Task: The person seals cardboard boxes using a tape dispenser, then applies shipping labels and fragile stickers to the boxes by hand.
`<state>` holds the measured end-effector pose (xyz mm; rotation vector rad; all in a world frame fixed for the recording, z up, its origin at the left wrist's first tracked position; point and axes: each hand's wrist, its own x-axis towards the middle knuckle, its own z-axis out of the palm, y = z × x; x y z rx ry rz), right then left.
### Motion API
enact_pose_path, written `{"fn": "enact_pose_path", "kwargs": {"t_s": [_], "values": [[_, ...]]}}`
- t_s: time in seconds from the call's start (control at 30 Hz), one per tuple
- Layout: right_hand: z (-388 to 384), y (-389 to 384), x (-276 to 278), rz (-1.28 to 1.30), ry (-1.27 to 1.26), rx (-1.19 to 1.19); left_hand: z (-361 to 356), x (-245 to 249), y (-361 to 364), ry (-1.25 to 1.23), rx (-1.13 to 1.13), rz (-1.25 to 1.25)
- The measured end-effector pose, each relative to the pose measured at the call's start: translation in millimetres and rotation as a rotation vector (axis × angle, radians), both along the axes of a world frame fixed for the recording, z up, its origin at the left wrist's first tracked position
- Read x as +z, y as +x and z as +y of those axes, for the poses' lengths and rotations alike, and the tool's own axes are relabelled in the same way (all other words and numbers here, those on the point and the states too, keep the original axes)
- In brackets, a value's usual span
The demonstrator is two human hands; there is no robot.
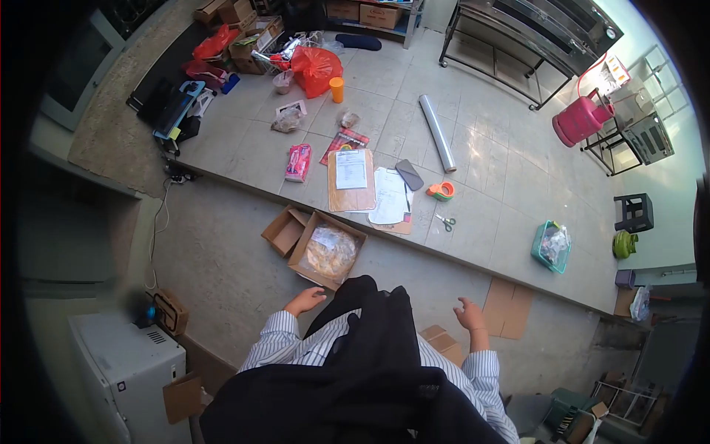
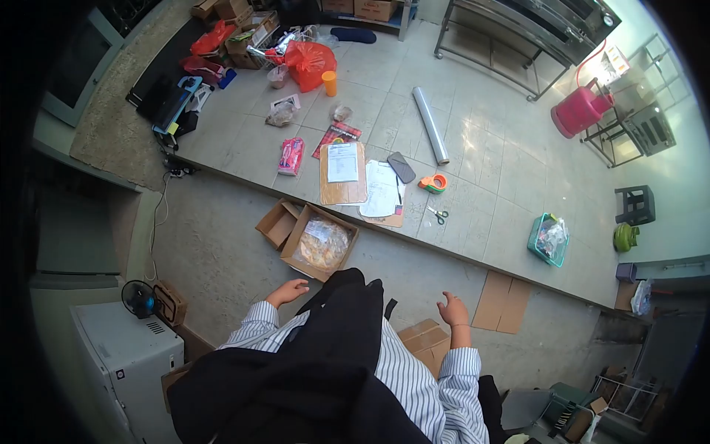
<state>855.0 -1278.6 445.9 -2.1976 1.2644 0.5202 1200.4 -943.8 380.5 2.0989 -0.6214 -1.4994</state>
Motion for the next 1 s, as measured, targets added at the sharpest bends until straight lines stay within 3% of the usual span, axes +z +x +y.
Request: {"fn": "enact_pose_path", "kwargs": {"t_s": [0.1, 0.17, 0.2, 0.23, 0.3, 0.37, 0.43, 0.47, 0.5, 0.6, 0.7, 0.9, 1.0], "values": [[-89.2, 34.5, 1.5, 0.058, -0.089, 0.066, -94.8, 87.7, 20.8, -0.326, 0.266, 0.251], [-132.2, 62.1, -2.1, -0.06, -0.094, 0.087, -167.2, 178.6, 34.7, -0.685, 0.409, 0.399], [-151.7, 77.4, -6.8, -0.118, -0.043, 0.064, -200.0, 210.5, 37.4, -0.955, 0.355, 0.505], [-168.3, 90.2, -14.8, -0.172, 0.013, 0.038, -230.2, 234.6, 38.3, -1.22, 0.293, 0.607], [-194.8, 120.8, -35.8, -0.17, 0.037, 0.047, -281.5, 263.4, 25.4, -1.489, -0.011, 0.915], [-214.8, 127.2, -61.4, -0.055, 0.149, 0.037, -326.7, 279.3, 33.2, -1.436, -0.645, 0.928], [-238.1, 137.5, -90.3, 0.032, 0.238, 0.097, -344.7, 263.5, 34.4, -1.218, -0.961, 0.805], [-252.6, 149.0, -109.1, 0.102, 0.306, 0.143, -352.6, 254.7, 40.0, -0.937, -0.963, 1.074], [-272.4, 161.1, -127.5, 0.093, 0.315, 0.152, -349.3, 238.7, 47.5, -1.051, -0.855, 0.95], [-329.3, 190.3, -195.6, 0.164, 0.217, 0.152, -342.8, 180.7, 48.4, -1.019, -0.686, 1.073], [-396.3, 238.7, -284.1, 0.086, -0.098, 0.089, -334.6, 118.7, 46.4, -0.822, -0.231, 1.309], [-475.8, 359.3, -405.4, 0.021, -0.574, 0.057, -340.4, 12.2, 46.7, -0.601, 0.041, 1.554], [-480.4, 379.7, -419.3, 0.096, -0.33, -0.09, -340.2, -17.2, 45.1, -0.558, 0.151, 1.63]]}}
